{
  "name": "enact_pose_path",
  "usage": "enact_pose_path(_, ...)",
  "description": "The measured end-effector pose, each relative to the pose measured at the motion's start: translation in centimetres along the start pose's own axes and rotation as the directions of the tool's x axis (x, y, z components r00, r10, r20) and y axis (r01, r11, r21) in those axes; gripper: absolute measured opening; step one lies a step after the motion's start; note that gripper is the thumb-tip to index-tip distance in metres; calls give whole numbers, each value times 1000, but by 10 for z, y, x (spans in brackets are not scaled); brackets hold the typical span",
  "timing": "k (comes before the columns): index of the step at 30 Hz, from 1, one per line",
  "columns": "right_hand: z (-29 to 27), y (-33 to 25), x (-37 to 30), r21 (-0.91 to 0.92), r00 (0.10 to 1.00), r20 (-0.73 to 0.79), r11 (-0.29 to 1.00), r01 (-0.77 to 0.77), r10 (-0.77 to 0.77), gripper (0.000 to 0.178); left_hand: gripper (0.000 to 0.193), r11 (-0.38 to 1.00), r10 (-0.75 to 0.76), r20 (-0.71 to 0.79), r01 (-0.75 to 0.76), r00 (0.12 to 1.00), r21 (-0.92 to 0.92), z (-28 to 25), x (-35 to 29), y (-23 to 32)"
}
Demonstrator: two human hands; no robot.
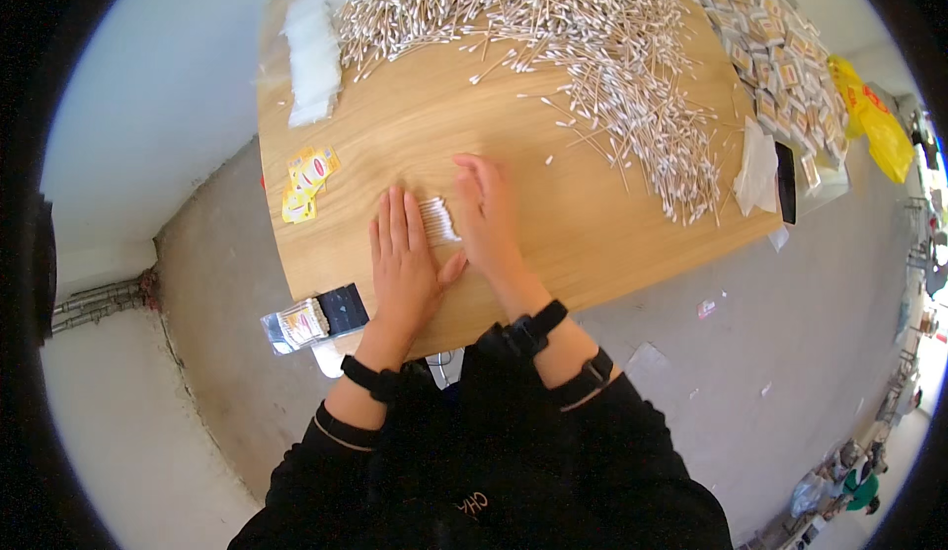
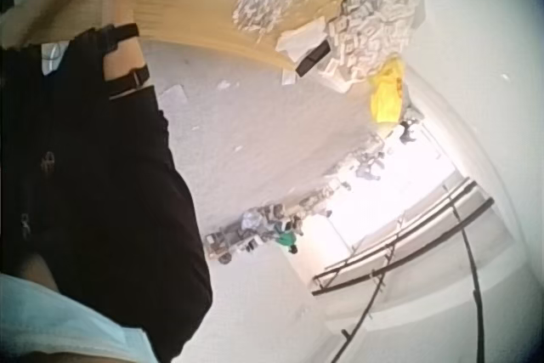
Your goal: Arranging and packaging cotton swabs into small plastic bags.
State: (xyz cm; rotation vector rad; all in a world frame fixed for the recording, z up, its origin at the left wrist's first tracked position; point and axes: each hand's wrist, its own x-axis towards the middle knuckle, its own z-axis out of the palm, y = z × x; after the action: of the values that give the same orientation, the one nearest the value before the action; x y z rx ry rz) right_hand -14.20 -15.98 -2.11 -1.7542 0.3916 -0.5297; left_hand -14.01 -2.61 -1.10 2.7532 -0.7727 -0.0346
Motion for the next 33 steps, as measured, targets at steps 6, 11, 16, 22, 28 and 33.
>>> enact_pose_path(6, -13, -11, -49, 414, 946, -82, 874, -253, 313, 37, 112, 1000, -15, 78, 17, 997, -22, -27, -15, 13)
enact_pose_path(11, -3, -8, -59, 495, 967, -96, 854, -158, 234, 42, 123, 999, -50, 137, 52, 989, -14, -26, -20, 18)
enact_pose_path(16, 9, -5, -48, 456, 957, 290, 875, -163, 27, 52, 127, 999, 30, 153, -36, 988, 41, -17, -23, 5)
enact_pose_path(22, 1, -1, -42, 552, 984, 137, 816, -172, 115, 54, 127, 992, -2, 77, 11, 997, -122, -18, -29, 9)
enact_pose_path(28, 20, -11, -48, 348, 978, 199, 929, -129, 62, 45, 119, 1000, -21, 111, 22, 994, -14, -14, -36, 7)
enact_pose_path(33, 2, -9, -26, -85, 997, 68, 996, -31, 37, 31, 117, 997, -20, 88, 26, 996, -74, -13, -38, 9)
